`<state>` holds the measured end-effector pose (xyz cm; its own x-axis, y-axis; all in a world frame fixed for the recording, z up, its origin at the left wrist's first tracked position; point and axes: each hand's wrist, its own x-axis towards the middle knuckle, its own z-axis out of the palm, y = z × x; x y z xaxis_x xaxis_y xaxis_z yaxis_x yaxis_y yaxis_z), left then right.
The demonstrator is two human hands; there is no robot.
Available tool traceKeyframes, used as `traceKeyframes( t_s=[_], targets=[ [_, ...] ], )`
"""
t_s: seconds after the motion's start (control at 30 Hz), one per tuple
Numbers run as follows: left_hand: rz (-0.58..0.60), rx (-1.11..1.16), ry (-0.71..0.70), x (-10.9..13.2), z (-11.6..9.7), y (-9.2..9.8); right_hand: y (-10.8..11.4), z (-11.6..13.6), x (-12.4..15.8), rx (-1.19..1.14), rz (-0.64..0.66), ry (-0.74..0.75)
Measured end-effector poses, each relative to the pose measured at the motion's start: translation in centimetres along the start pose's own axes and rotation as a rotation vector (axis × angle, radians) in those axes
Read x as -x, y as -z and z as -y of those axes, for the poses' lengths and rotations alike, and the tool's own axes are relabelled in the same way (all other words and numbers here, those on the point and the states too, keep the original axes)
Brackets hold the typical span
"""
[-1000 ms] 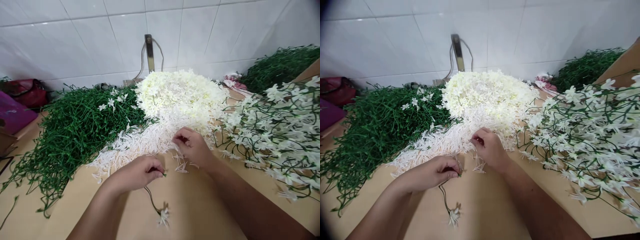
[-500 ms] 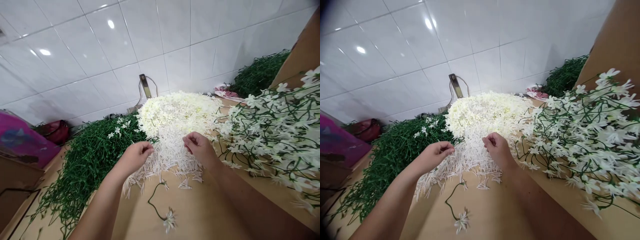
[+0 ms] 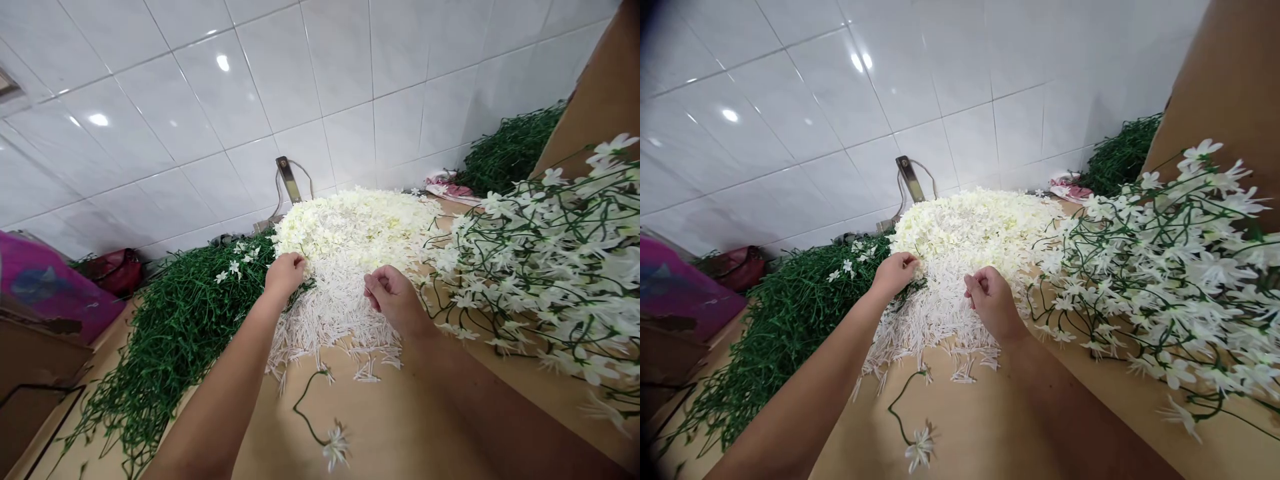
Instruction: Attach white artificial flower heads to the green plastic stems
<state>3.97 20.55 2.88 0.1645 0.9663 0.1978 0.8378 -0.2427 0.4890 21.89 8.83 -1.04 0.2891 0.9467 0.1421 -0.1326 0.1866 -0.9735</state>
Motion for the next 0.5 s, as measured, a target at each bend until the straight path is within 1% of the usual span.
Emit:
traceKeyframes(
  t_s=[0.1, 0.2, 0.3, 0.33, 0.37, 0.4, 0.5],
  targets=[
    [-0.018, 0.192, 0.057, -0.3, 0.4, 0.7, 0.0, -0.2, -0.2, -0.051, 0.047, -0.033],
    [-0.012, 0.414, 0.107, 0.8, 0.2, 1.4, 0.0, -0.1, -0.2, -0.071, 0.1, -0.068],
    [0.026, 0.6, 0.155, 3.5, 0.0, 1.8, 0.0, 0.3, 0.1, -0.072, 0.158, -0.09],
    [0.058, 0.672, 0.177, 4.6, -0.1, 1.8, -0.1, 0.4, 0.2, -0.062, 0.177, -0.095],
    [0.085, 0.851, 0.248, 5.8, -0.1, 1.8, -0.1, 0.5, 0.3, -0.048, 0.192, -0.097],
    [0.108, 0.981, 0.31, 6.9, -0.1, 1.7, -0.2, 0.5, 0.4, -0.034, 0.203, -0.097],
    [0.175, 1.197, 0.422, 9.6, -0.2, 1.1, -0.4, 0.4, 0.6, 0.01, 0.205, -0.081]
  ],
)
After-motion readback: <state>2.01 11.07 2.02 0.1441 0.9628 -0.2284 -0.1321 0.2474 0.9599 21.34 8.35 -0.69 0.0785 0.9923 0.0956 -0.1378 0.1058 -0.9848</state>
